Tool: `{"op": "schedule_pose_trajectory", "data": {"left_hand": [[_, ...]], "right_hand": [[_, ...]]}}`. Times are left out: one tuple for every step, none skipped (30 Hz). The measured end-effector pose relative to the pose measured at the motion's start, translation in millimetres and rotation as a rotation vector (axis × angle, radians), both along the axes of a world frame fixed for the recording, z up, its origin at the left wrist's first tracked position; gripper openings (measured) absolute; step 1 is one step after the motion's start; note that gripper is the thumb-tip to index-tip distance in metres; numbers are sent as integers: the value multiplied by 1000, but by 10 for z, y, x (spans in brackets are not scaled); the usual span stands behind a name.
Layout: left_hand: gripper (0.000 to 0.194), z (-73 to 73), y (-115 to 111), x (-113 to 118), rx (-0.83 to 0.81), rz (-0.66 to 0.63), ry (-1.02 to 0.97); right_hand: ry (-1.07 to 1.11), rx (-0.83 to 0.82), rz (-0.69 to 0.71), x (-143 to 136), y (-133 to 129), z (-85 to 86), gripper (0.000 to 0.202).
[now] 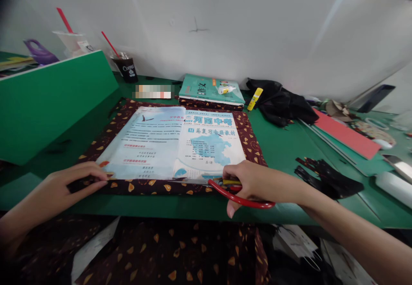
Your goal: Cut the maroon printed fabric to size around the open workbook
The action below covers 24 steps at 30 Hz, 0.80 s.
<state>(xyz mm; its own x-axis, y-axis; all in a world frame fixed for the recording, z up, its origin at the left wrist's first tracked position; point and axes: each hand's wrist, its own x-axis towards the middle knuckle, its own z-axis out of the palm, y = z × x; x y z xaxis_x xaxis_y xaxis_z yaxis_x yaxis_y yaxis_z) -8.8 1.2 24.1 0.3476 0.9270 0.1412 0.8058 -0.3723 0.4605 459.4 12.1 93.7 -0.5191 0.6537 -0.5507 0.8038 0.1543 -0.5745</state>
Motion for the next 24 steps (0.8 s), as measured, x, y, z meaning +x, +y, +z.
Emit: {"op": "schedule_pose_trajectory", "data": {"left_hand": [[26, 5, -4, 8, -5, 4, -7], [27, 13, -9, 17, -9, 10, -16], [27, 21, -14, 28, -15, 17, -26], [28, 30, -18, 38, -20, 24, -34], [28, 37, -21, 45, -24, 25, -39], [28, 43, -24, 51, -27, 25, -40], [28, 48, -25, 55, -28, 23, -38], [28, 50, -26, 58, -26, 21, -34], [28, 52, -26, 60, -23, 20, -30], [29, 53, -27, 62, -19, 22, -27], [29, 53, -27, 64, -16, 24, -24], [30, 53, -27, 65, -13, 25, -23], [30, 51, -26, 65, -11, 27, -21], [31, 48, -23, 62, -9, 31, -17], [31, 43, -19, 56, -5, 32, -12], [31, 37, -13, 47, 0, 30, -6], [30, 31, -6, 36, 7, 20, 1], [30, 24, 2, 23, 15, 8, 10], [28, 19, 8, 12, 19, -8, 18], [28, 15, 13, 4, 20, -21, 23], [27, 14, 16, 0, 17, -24, 24], [28, 14, 16, 0, 13, -19, 18], [29, 15, 14, 3, 10, -8, 8], [30, 17, 11, 8, 9, 4, -3]], "right_hand": [[0, 0, -5, -5, -8, 6, 39], [4, -5, -8, -9, -15, 9, 39], [9, -10, -9, -9, -21, 9, 38], [14, -12, -9, -7, -23, 5, 37], [17, -8, -8, -3, -23, -3, 38], [17, 0, -6, 1, -20, -13, 39], [17, 10, -4, 5, -15, -25, 41], [13, 20, -2, 8, -9, -36, 42], [9, 31, 1, 9, -4, -44, 44], [5, 38, 5, 7, -1, -50, 45], [2, 44, 6, 4, 1, -52, 46], [2, 49, 4, 0, 1, -53, 46], [3, 55, 1, -2, 0, -54, 46], [4, 64, -1, -1, -1, -59, 46], [4, 73, -2, 2, -1, -68, 46], [3, 81, 1, 10, 1, -83, 47], [1, 91, 5, 21, 5, -105, 48], [1, 98, 9, 33, 11, -129, 49], [1, 105, 13, 46, 18, -155, 50], [0, 110, 15, 55, 25, -176, 50], [1, 111, 17, 61, 29, -191, 51], [3, 112, 18, 61, 30, -196, 50], [4, 117, 17, 54, 28, -189, 47], [6, 127, 16, 42, 21, -173, 44]]}}
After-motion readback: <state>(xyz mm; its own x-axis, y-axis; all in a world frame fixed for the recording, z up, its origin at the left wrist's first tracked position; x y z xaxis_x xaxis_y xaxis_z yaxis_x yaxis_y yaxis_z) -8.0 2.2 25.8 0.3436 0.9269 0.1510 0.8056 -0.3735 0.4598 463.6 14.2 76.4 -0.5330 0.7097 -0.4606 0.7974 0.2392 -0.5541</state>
